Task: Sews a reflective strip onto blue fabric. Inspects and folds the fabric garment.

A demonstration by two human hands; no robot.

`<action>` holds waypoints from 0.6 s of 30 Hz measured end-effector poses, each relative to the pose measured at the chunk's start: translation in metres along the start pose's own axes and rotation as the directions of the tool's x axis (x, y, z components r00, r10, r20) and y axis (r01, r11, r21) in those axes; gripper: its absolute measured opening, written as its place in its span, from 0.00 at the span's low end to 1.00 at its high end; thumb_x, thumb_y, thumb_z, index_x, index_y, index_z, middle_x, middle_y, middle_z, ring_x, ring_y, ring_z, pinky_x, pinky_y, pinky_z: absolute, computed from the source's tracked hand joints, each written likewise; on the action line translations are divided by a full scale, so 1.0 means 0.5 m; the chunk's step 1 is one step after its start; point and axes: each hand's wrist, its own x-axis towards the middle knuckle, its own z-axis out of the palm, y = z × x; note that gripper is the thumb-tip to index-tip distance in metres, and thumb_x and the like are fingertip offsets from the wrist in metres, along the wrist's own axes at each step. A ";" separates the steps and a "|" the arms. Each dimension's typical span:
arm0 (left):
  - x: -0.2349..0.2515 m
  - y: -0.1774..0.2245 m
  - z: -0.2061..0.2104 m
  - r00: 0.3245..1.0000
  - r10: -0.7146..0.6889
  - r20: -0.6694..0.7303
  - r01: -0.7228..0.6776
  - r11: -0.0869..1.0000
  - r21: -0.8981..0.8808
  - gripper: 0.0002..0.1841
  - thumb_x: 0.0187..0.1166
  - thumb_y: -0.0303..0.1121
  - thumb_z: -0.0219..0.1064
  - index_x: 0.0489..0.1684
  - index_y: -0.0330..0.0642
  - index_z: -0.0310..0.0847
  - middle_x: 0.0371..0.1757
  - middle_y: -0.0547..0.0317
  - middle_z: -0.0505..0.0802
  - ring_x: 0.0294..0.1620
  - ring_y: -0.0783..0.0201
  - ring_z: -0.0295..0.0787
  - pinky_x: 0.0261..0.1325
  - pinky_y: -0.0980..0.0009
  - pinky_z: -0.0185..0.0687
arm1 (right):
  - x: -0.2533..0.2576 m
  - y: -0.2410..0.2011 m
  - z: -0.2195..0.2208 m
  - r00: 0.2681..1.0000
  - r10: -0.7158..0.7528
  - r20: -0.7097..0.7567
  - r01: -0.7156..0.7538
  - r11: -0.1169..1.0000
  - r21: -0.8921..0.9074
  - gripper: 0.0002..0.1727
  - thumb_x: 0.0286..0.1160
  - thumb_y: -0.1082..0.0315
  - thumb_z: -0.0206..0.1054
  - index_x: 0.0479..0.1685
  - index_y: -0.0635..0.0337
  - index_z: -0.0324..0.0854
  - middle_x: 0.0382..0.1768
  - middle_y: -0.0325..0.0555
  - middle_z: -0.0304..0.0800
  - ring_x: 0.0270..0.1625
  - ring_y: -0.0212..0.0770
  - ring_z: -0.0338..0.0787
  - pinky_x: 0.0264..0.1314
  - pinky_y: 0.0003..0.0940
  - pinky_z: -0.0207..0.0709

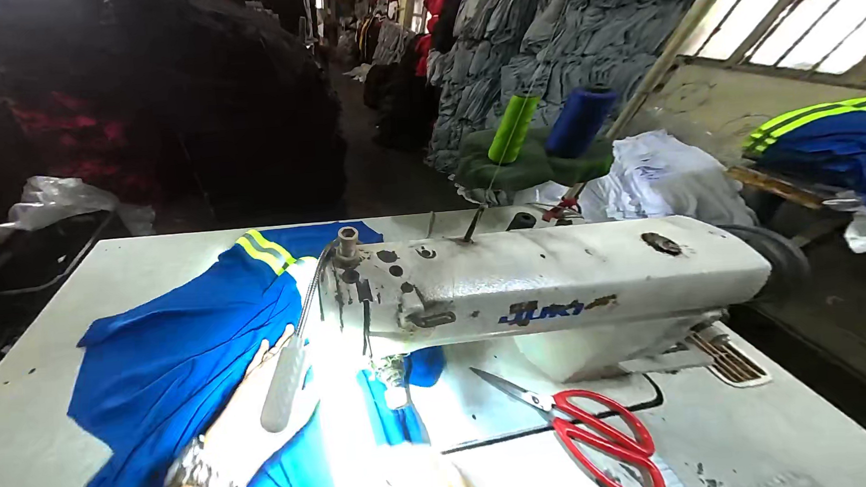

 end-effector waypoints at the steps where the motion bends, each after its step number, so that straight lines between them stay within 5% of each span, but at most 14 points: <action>1: -0.025 0.025 0.015 0.995 -0.055 -0.079 0.050 0.997 -0.060 0.31 0.85 0.58 0.55 0.74 0.43 0.82 0.80 0.46 0.82 0.87 0.46 0.67 0.91 0.44 0.48 | 0.016 0.020 0.012 0.997 0.029 -0.070 -0.028 0.999 0.020 0.18 0.84 0.64 0.60 0.63 0.63 0.89 0.65 0.62 0.90 0.73 0.60 0.86 0.79 0.54 0.74; 5: -0.067 0.035 0.027 0.994 -0.073 0.080 0.061 0.988 0.145 0.45 0.76 0.67 0.56 0.93 0.53 0.59 0.93 0.44 0.63 0.95 0.37 0.45 0.86 0.23 0.28 | 0.046 0.094 0.010 0.931 0.364 0.008 -0.361 0.925 -0.120 0.30 0.80 0.54 0.66 0.80 0.57 0.78 0.83 0.59 0.74 0.86 0.61 0.72 0.80 0.62 0.68; 8: -0.081 0.019 0.006 0.988 -0.054 0.143 0.029 0.985 0.172 0.49 0.71 0.68 0.61 0.94 0.53 0.56 0.95 0.43 0.55 0.96 0.36 0.37 0.87 0.24 0.27 | 0.040 0.102 -0.054 0.830 0.551 0.083 -0.520 0.820 -0.238 0.26 0.85 0.52 0.63 0.68 0.65 0.85 0.69 0.63 0.86 0.70 0.64 0.86 0.67 0.63 0.76; 11: -0.080 0.007 0.001 0.997 0.000 0.078 -0.013 0.988 0.156 0.45 0.74 0.65 0.59 0.91 0.50 0.62 0.94 0.45 0.59 0.96 0.39 0.42 0.87 0.25 0.32 | 0.043 0.080 -0.064 0.918 0.379 -0.117 -0.396 0.892 -0.217 0.15 0.78 0.59 0.69 0.43 0.63 0.92 0.42 0.56 0.94 0.49 0.58 0.95 0.49 0.56 0.86; 15: -0.073 0.050 0.032 0.960 0.070 -0.273 -0.051 0.996 0.078 0.25 0.91 0.51 0.49 0.74 0.50 0.83 0.74 0.51 0.88 0.78 0.48 0.81 0.84 0.48 0.66 | 0.121 0.087 0.020 0.911 0.241 -0.335 -0.253 0.967 0.007 0.16 0.74 0.59 0.70 0.50 0.60 0.94 0.51 0.53 0.96 0.57 0.51 0.94 0.61 0.45 0.87; 16: -0.073 0.066 0.035 0.965 0.047 -0.260 -0.035 0.998 0.048 0.26 0.92 0.52 0.47 0.75 0.49 0.82 0.75 0.53 0.88 0.78 0.49 0.82 0.81 0.50 0.70 | 0.137 0.094 0.036 0.915 0.289 -0.282 -0.275 0.957 0.087 0.19 0.77 0.57 0.68 0.56 0.60 0.92 0.57 0.53 0.94 0.63 0.51 0.92 0.68 0.43 0.83; 18: -0.072 0.070 0.048 0.986 0.022 -0.166 -0.028 0.999 -0.037 0.28 0.91 0.51 0.47 0.81 0.47 0.76 0.82 0.56 0.81 0.84 0.49 0.74 0.86 0.47 0.62 | 0.162 0.108 0.056 0.919 0.375 -0.120 -0.352 0.920 0.174 0.21 0.82 0.54 0.62 0.63 0.57 0.90 0.65 0.52 0.90 0.73 0.48 0.85 0.78 0.41 0.74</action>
